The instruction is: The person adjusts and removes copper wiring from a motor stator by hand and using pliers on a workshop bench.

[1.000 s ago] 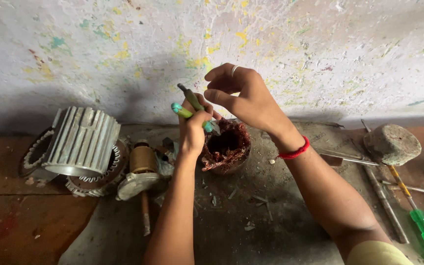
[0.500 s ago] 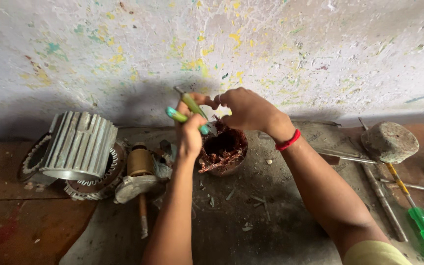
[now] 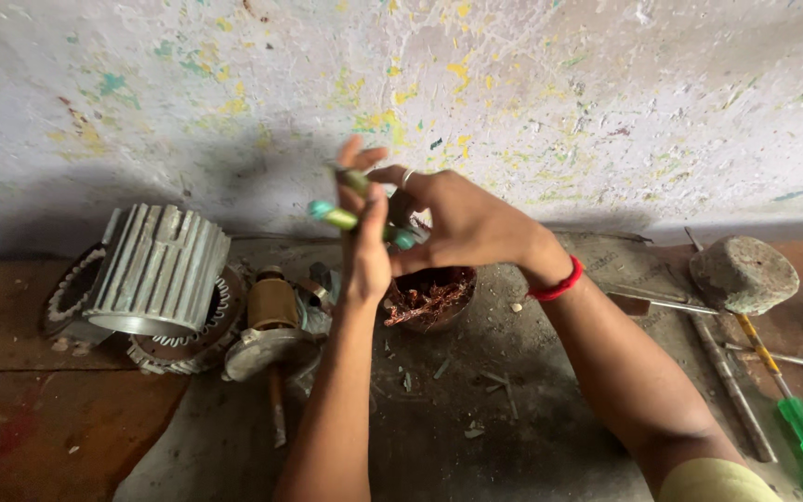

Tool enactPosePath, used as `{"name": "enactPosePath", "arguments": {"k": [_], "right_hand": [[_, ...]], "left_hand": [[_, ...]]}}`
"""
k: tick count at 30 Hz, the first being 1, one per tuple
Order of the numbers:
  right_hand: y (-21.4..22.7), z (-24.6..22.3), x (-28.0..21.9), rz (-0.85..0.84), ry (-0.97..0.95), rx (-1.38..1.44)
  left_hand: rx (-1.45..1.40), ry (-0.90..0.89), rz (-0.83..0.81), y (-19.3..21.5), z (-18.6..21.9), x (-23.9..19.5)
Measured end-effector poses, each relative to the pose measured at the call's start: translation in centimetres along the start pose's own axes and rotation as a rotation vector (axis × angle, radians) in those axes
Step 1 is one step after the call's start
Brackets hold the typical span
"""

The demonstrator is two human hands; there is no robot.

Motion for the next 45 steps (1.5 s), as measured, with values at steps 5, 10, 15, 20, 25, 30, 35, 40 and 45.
{"name": "enactPosePath", "arguments": {"k": [5, 10, 15, 20, 25, 30, 35, 40, 45], "right_hand": [[1.2, 0.0, -0.2, 0.104, 0.014, -0.236], [1.3, 0.1, -0.7, 0.138, 0.025, -0.272], [2.8, 5.1, -1.6, -0.013, -0.34, -0.448], [1.5, 12.9, -5.9, -0.421, -0.838, -0.443], [-2.6, 16.8, -7.1, -0.536, -0.953, -0.25], [-4.3, 18.0, -7.3, -0.702, -0.964, -0.3], [-2.4, 17.7, -6.0, -0.535, -0.912, -0.4], [0.7, 11.5, -1.8, 0.01, -0.357, -0.38], [-1.7, 7.6, -0.5, -0.105, -0.236, -0.233]], "left_hand": [[0.034, 0.177, -0.169, -2.5, -1.1, -1.0], [-0.041, 0.121, -0.245, -3.0, -0.2, -1.1], [0.134, -0.203, -0.055, 0.2, 1.8, -0.2], [0.092, 0.124, 0.42, 5.1, -1.9, 0.3], [0.167, 0.309, 0.395, 5.1, -3.9, -0.3], [0.145, 0.396, 0.287, 4.3, -4.7, -0.4], [0.175, 0.355, 0.262, 3.9, -4.0, -0.3], [0.26, 0.417, 0.221, 3.1, -3.9, -0.4], [0.218, 0.351, 0.249, 3.7, -3.4, -0.1]]}}
Point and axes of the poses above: each hand's wrist, its own x-axis towards the middle knuckle, its own y-axis out of the back of the hand, z = x × y, the point moved 8 cm from there along x, towards the middle knuckle, and after that the axes turned 7 degrees about -x, right-handed, at the moved point
